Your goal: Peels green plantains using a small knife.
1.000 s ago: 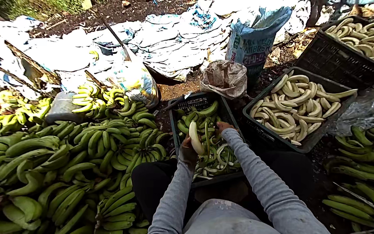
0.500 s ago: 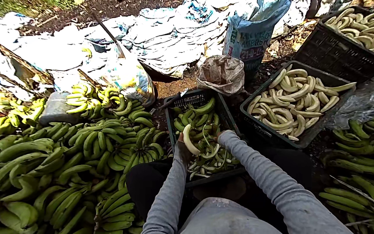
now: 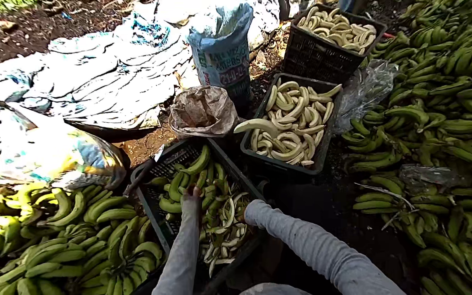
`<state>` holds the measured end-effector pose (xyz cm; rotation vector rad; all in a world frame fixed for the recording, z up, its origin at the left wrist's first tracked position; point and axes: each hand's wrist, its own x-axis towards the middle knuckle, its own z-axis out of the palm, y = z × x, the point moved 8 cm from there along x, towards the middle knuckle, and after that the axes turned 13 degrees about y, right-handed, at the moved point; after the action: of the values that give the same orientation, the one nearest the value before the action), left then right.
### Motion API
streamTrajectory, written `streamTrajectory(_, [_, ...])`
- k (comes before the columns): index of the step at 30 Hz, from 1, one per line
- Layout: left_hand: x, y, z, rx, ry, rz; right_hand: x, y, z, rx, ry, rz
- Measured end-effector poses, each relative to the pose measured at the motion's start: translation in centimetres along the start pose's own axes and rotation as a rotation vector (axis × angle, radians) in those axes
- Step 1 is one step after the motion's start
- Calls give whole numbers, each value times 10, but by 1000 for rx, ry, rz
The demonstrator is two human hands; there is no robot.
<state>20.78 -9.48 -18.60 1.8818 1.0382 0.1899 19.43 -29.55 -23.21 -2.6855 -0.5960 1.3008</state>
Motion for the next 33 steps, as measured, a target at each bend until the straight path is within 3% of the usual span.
streamTrajectory(3, [10, -90, 7, 790, -228, 116, -9, -7, -22, 59, 9, 5])
streamTrajectory(6, [1, -165, 28, 1184, -523, 161, -12, -14, -39, 102, 20, 4])
streamTrajectory(8, [0, -186, 36, 1268, -623, 206, -15, -17, -47, 101, 18, 5])
streamTrajectory(13, [-10, -170, 36, 1300, -771, 231, -12, -25, -57, 84, 29, 0])
streamTrajectory(16, [-19, -186, 34, 1197, -730, 226, -1, -28, -56, 116, 44, -2])
streamTrajectory(20, [-31, -162, 22, 1170, -702, 217, 12, -26, -71, 220, 176, -87])
streamTrajectory(23, [-27, -109, 6, 944, -632, 206, -2, -13, -103, 276, 350, -96])
streamTrajectory(25, [-28, -85, -16, 474, -530, 13, 12, -3, -97, 315, 502, -149])
streamTrajectory(27, [-33, -84, -31, -167, -313, -296, 26, -7, -77, 321, 619, -243])
streamTrajectory(29, [-47, -81, -36, -592, -169, -501, 10, -31, -54, 346, 510, -245])
streamTrajectory(33, [-57, -81, -35, -787, -154, -440, -30, -66, 2, 491, 370, -194])
